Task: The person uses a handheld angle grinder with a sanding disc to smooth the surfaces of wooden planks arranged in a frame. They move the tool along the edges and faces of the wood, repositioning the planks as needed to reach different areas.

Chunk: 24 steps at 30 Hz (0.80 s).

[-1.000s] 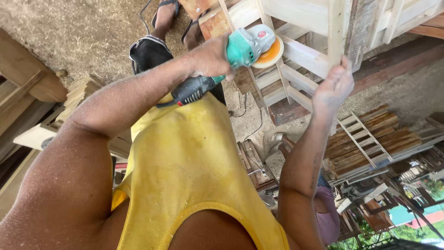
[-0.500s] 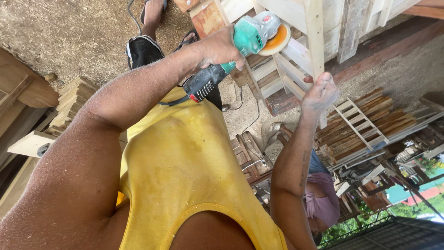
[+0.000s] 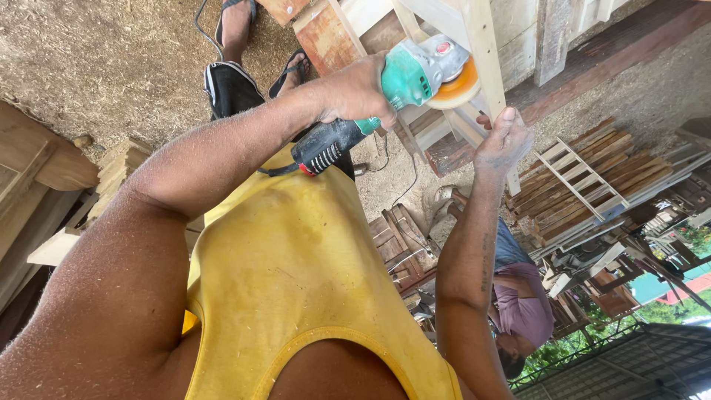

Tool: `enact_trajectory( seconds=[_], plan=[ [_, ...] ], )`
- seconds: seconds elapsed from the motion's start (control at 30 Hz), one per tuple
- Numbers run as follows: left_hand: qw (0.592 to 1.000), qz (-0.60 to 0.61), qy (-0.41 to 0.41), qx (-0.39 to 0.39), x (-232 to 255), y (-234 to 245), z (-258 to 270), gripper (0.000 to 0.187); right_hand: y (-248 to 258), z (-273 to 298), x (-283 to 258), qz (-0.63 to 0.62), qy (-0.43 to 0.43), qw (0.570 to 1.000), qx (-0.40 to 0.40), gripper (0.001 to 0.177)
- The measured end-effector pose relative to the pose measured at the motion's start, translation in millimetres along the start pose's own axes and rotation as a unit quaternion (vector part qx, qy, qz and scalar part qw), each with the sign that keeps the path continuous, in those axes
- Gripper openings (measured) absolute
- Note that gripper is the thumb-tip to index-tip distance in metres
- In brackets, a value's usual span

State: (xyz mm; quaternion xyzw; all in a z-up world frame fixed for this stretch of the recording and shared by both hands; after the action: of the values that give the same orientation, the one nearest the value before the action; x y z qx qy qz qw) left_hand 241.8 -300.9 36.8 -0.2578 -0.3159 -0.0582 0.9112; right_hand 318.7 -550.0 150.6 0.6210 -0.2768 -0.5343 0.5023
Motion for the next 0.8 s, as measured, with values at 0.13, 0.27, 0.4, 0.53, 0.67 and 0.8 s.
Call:
enact_trajectory(
  seconds=[0.13, 0.27, 0.4, 0.53, 0.67, 0.8],
  plan=[
    [1.000, 0.009, 0.007, 0.001, -5, 4, -7, 0.089, -2, -1, 1, -0.002, 0.002, 1.000, -0.001, 0.075],
    [0.999, 0.003, 0.040, 0.033, -26, 17, -23, 0.083, -1, 1, 4, -0.010, -0.008, 1.000, 0.004, 0.072],
    [0.997, 0.012, 0.057, 0.043, -40, 29, -35, 0.085, 0, -2, -4, 0.009, 0.008, 1.000, -0.002, 0.071],
    [0.997, 0.004, 0.049, 0.053, -38, 33, -33, 0.083, 2, -2, -8, -0.005, -0.006, 1.000, 0.000, 0.068],
    [0.999, -0.002, 0.030, 0.025, -23, 18, -18, 0.085, 1, -2, -7, -0.008, 0.002, 1.000, -0.003, 0.069],
    [1.000, -0.011, -0.015, -0.003, -2, 4, -2, 0.088, -1, 2, 2, -0.012, 0.007, 1.000, -0.001, 0.072]
  ],
)
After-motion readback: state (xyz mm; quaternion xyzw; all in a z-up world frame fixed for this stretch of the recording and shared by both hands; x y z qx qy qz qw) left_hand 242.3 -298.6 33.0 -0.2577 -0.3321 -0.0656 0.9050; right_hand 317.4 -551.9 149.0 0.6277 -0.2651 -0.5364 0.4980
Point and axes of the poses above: each hand's wrist, its own z-axis away from the middle knuckle, its own y-axis out of the back of the hand, x = y × z, the point moved 10 cm from there along -z, towards the middle knuckle, and after that the axes turned 8 degrees about y, right-handed, at the moved point
